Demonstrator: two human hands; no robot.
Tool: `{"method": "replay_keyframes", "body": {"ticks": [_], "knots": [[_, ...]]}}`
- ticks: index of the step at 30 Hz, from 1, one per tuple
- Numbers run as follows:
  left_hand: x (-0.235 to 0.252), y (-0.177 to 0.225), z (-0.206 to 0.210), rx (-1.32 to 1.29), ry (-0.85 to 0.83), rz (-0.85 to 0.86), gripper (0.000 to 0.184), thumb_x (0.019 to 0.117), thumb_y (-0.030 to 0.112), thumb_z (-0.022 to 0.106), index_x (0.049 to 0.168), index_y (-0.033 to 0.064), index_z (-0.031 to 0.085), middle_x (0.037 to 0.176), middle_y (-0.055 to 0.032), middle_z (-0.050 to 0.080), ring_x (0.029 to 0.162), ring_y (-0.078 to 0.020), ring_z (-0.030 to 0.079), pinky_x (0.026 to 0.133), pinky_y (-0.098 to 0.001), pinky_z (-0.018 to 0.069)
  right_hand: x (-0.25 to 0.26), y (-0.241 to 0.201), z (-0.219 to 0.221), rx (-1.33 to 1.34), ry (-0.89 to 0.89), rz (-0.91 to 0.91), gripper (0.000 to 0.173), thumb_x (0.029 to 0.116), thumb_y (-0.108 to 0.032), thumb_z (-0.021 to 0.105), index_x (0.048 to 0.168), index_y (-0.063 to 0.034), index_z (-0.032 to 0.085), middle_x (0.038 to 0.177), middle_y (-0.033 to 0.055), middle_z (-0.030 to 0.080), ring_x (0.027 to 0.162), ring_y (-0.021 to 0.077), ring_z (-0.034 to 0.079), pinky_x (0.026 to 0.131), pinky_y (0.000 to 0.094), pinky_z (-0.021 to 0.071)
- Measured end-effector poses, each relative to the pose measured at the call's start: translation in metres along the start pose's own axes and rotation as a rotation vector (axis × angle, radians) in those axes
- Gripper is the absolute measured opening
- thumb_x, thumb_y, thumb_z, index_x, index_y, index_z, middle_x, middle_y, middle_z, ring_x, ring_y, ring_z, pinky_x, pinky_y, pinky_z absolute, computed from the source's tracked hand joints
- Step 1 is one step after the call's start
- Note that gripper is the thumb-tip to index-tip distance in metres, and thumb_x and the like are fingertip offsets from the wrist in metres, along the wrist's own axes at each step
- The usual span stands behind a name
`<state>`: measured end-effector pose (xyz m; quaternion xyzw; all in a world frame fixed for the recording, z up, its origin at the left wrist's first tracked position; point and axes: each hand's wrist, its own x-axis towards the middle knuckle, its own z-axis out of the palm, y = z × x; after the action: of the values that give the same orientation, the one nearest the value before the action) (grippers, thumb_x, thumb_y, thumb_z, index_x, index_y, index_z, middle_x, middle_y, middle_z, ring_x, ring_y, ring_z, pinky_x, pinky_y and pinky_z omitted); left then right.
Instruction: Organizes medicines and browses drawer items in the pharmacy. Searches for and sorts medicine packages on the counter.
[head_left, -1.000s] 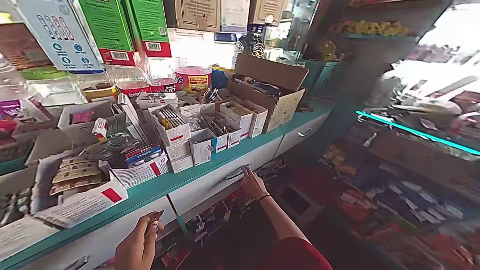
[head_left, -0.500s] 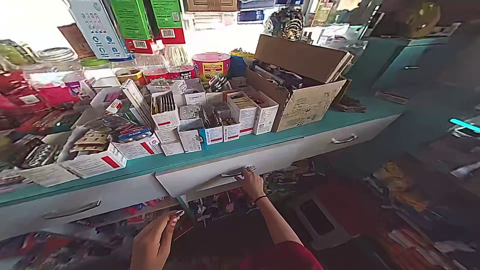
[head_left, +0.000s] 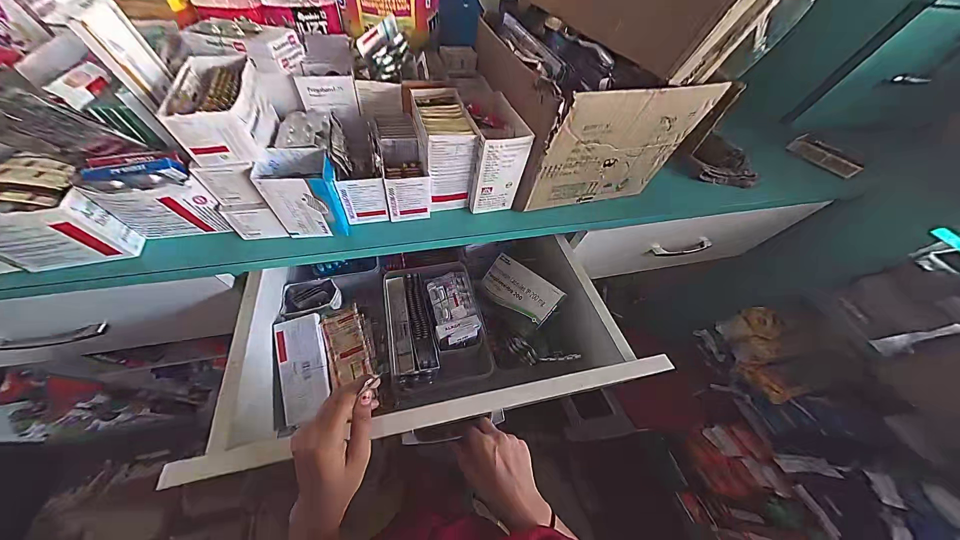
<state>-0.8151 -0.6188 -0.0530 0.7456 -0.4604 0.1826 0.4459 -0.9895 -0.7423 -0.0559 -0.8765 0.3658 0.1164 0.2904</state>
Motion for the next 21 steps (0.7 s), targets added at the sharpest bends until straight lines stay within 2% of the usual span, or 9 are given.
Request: {"method": "replay_keyframes", "body": {"ticks": [2, 6, 8, 9, 11, 13, 16, 19, 21], "knots": [[-0.007, 0.015, 0.003, 0.097, -0.052, -0.061, 0.035, 0.1040, 0.016, 0.045, 0.106, -0.0070, 0.071, 0.085, -0.0172, 0.075, 0.065, -0.0187, 0.072, 0.056, -0.0301, 0.0548, -0.009, 0.008, 0.000, -0.026, -0.031, -0.065, 0.045, 0.1013, -0.039, 0.058, 0.104, 0.0035, 0.074, 0.108, 0.0256, 0.071, 0.094, 0.0431, 0.071, 0.079, 0.0584, 0.0539], [-0.014, 0.021, -0.002, 0.101, -0.098, -0.189, 0.035, 0.1048, 0.017, 0.046, 0.104, -0.0106, 0.067, 0.079, -0.0163, 0.073, 0.064, -0.0133, 0.071, 0.058, -0.0255, 0.0570, -0.006, 0.030, -0.010, -0.066, -0.223, -0.267, 0.048, 0.1055, -0.040, 0.051, 0.117, 0.0022, 0.071, 0.113, 0.0260, 0.071, 0.101, 0.0454, 0.070, 0.083, 0.0614, 0.0527], [-0.013, 0.021, -0.002, 0.097, -0.099, -0.200, 0.035, 0.1046, 0.017, 0.046, 0.104, -0.0112, 0.066, 0.078, -0.0148, 0.073, 0.063, -0.0088, 0.070, 0.059, -0.0214, 0.0561, -0.004, 0.053, -0.028, 0.011, -0.260, -0.501, 0.040, 0.1046, -0.033, 0.056, 0.121, -0.0002, 0.070, 0.115, 0.0245, 0.071, 0.099, 0.0443, 0.070, 0.083, 0.0627, 0.0536], [-0.013, 0.021, -0.002, 0.102, -0.106, -0.201, 0.034, 0.1041, 0.017, 0.046, 0.104, -0.0108, 0.066, 0.078, -0.0143, 0.073, 0.063, -0.0084, 0.069, 0.058, -0.0213, 0.0559, -0.006, 0.069, -0.039, 0.108, -0.153, -0.659, 0.032, 0.1013, -0.028, 0.061, 0.115, -0.0021, 0.074, 0.103, 0.0207, 0.075, 0.088, 0.0383, 0.074, 0.076, 0.0580, 0.0573], [-0.013, 0.020, -0.002, 0.117, -0.130, -0.203, 0.034, 0.1032, 0.017, 0.046, 0.105, -0.0098, 0.067, 0.078, -0.0136, 0.073, 0.063, -0.0093, 0.069, 0.058, -0.0225, 0.0555, -0.009, 0.093, -0.073, 0.341, 0.100, -0.863, 0.024, 0.1001, -0.022, 0.062, 0.109, -0.0061, 0.077, 0.092, 0.0062, 0.078, 0.076, 0.0130, 0.073, 0.069, 0.0315, 0.0604], [-0.014, 0.020, -0.005, 0.121, -0.170, -0.189, 0.034, 0.1034, 0.018, 0.046, 0.103, -0.0073, 0.068, 0.080, -0.0131, 0.074, 0.066, -0.0090, 0.069, 0.061, -0.0226, 0.0548, -0.005, 0.105, -0.113, 0.456, 0.318, -0.837, 0.024, 0.1022, -0.021, 0.058, 0.107, -0.0045, 0.076, 0.091, 0.0018, 0.076, 0.076, 0.0006, 0.069, 0.070, 0.0170, 0.0579], [-0.005, 0.020, -0.012, 0.074, -0.293, -0.101, 0.035, 0.1046, 0.021, 0.046, 0.105, -0.0023, 0.073, 0.087, -0.0128, 0.075, 0.072, -0.0121, 0.070, 0.066, -0.0249, 0.0560, 0.021, 0.096, -0.142, 0.309, 0.465, -0.777, 0.027, 0.1027, -0.023, 0.056, 0.110, -0.0063, 0.076, 0.095, 0.0035, 0.076, 0.079, 0.0048, 0.071, 0.073, 0.0210, 0.0589], [0.015, 0.024, -0.010, 0.015, -0.383, 0.071, 0.032, 0.1056, 0.024, 0.048, 0.108, 0.0074, 0.076, 0.088, -0.0100, 0.074, 0.074, -0.0144, 0.069, 0.065, -0.0273, 0.0549, 0.037, 0.053, -0.131, 0.304, 0.200, -0.937, 0.035, 0.1033, -0.027, 0.058, 0.125, -0.0023, 0.071, 0.106, 0.0116, 0.075, 0.086, 0.0148, 0.073, 0.077, 0.0273, 0.0606], [0.036, 0.027, -0.002, -0.029, -0.436, 0.153, 0.028, 0.1031, 0.020, 0.052, 0.110, 0.0073, 0.076, 0.088, -0.0103, 0.075, 0.075, -0.0164, 0.071, 0.068, -0.0284, 0.0566, 0.043, 0.024, -0.117, 0.326, 0.050, -0.933, 0.045, 0.1023, -0.030, 0.061, 0.134, 0.0015, 0.065, 0.110, 0.0173, 0.074, 0.087, 0.0213, 0.073, 0.080, 0.0331, 0.0600]]}}
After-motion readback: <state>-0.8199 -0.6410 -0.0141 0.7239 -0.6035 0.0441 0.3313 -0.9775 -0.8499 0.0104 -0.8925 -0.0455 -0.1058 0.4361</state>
